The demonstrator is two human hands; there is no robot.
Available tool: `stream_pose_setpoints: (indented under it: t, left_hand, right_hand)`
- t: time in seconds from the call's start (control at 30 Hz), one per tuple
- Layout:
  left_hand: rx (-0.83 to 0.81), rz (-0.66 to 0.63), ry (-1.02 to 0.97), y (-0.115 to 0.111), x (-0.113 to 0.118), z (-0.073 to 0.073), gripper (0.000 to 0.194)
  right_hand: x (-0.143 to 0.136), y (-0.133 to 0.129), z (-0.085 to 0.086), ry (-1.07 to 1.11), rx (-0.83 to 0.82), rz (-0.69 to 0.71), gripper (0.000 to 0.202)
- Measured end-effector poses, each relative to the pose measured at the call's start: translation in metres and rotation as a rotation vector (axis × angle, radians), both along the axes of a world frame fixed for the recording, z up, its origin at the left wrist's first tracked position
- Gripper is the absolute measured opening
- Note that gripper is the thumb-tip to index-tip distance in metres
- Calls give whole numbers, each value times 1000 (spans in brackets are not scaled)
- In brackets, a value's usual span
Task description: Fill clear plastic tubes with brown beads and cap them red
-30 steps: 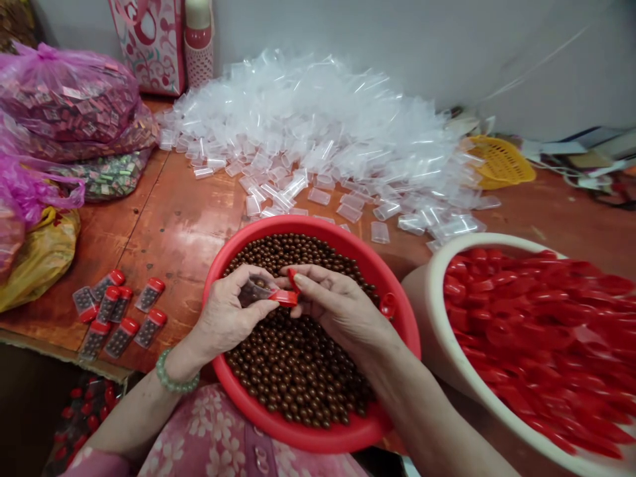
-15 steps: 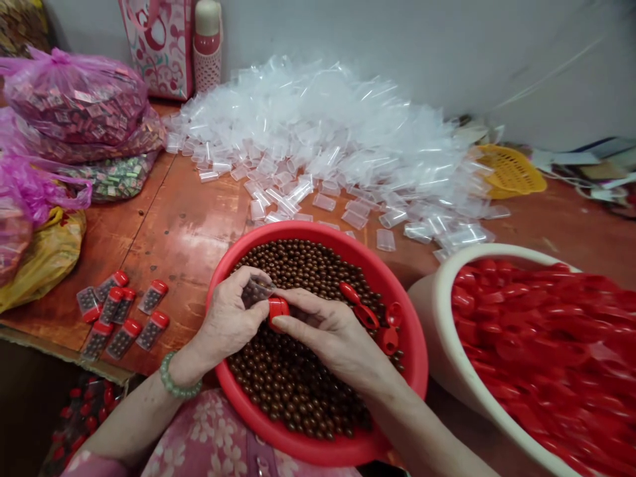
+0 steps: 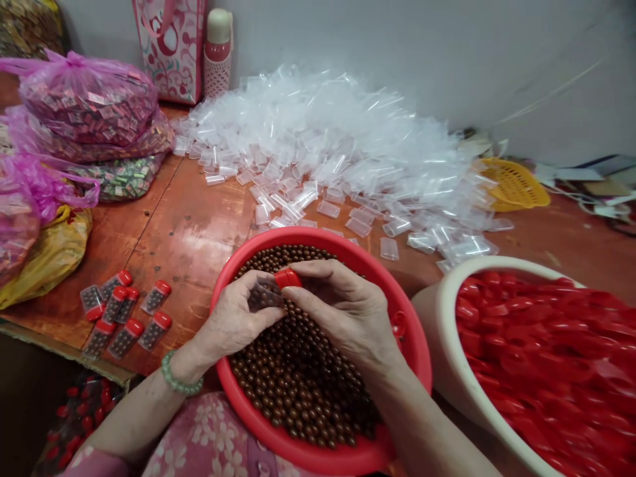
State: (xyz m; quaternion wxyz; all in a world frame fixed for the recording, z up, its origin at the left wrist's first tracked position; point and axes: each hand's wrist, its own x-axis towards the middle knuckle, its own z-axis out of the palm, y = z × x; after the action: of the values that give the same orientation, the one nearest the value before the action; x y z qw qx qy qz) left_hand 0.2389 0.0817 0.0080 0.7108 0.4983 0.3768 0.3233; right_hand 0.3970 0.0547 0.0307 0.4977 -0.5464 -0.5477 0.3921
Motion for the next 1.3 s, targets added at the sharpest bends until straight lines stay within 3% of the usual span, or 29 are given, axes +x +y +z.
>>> stream_pose_setpoints:
  t: [0.37,0.6,0.8,0.9,1.0,1.2,1.3]
  left_hand:
    - [106,-23,28,-2,2,-3,31]
    - [44,3,14,-1,2,-3,27]
    - [119,6,151,-2,2,-2,18]
    - [147,-9,147,-2,2,-3,17]
    - [189,-25,172,-3,2,-5,18]
    - [358,-4,326,-9,1,-10,33]
    - [337,-40,276,-8,1,-11,35]
  right_hand:
    - [-7,3,-2,-176,117,24,10]
    - [-5,2,-3,-271,158,41,10]
    - [-5,3,0,-389,142,86,9]
    - [-8,2,-1,-423,210,90,12]
    - [-11,1,-4,-440,274,72,15]
    - [-10,-3,-9,-398,247,60,13]
    - [-9,-4,-12,-390,330,76,13]
